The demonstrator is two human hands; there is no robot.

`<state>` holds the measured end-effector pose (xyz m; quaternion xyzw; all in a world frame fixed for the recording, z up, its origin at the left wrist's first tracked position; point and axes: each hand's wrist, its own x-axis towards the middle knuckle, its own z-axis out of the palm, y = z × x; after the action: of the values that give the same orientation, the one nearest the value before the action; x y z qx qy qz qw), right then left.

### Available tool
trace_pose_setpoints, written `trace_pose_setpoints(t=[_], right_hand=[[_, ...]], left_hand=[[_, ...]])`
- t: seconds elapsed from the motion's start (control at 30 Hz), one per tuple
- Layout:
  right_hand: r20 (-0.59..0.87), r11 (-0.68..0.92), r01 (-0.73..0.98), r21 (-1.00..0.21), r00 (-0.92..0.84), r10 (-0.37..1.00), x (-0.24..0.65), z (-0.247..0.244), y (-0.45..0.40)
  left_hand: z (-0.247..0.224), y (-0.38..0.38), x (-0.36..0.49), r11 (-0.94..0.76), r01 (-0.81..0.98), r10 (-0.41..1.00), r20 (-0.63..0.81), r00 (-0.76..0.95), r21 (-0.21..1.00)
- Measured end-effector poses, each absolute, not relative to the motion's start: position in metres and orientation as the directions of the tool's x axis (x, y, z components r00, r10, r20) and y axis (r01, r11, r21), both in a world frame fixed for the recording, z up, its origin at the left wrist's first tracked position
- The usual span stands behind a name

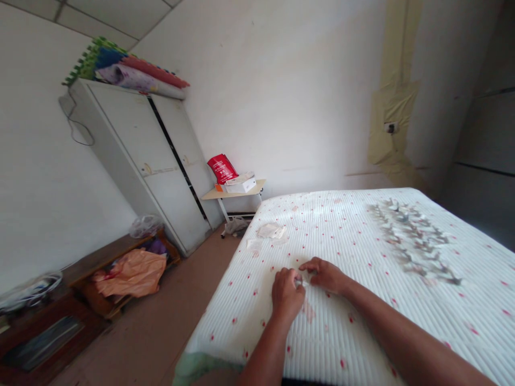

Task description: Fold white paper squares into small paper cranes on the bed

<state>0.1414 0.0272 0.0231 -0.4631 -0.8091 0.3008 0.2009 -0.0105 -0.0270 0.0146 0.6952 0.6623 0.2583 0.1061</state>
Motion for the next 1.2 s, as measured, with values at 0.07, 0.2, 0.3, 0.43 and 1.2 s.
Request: trace_pose_setpoints(t=[0.07, 0.2, 0.3, 0.43, 1.2], right_hand=[[0.047, 0.402, 0.614, -0.679, -0.510, 0.859, 0.142, 0.023, 0.026], [0.069, 0.436, 0.592, -0.678, -0.539, 0.839, 0.142, 0.025, 0.023], [0.065, 0.426, 0.611, -0.668, -0.522, 0.851, 0.142, 0.028, 0.021], [0.062, 0.415, 0.643, -0.643, -0.497, 0.866, 0.141, 0.027, 0.020], [0.134, 0.397, 0.685, -0.611, -0.405, 0.904, 0.135, 0.034, 0.007]], left_hand=[[0.016, -0.029, -0.010, -0.098, 0.859, 0.977, 0.213, -0.013, 0.502], [0.015, -0.030, -0.010, -0.126, 0.843, 0.970, 0.243, -0.007, 0.523], [0.013, -0.029, -0.010, -0.144, 0.838, 0.968, 0.251, 0.009, 0.526], [0.010, -0.028, -0.011, -0.178, 0.831, 0.962, 0.271, 0.034, 0.528], [0.008, -0.028, -0.015, -0.205, 0.577, 0.957, 0.286, -0.053, 0.790]])
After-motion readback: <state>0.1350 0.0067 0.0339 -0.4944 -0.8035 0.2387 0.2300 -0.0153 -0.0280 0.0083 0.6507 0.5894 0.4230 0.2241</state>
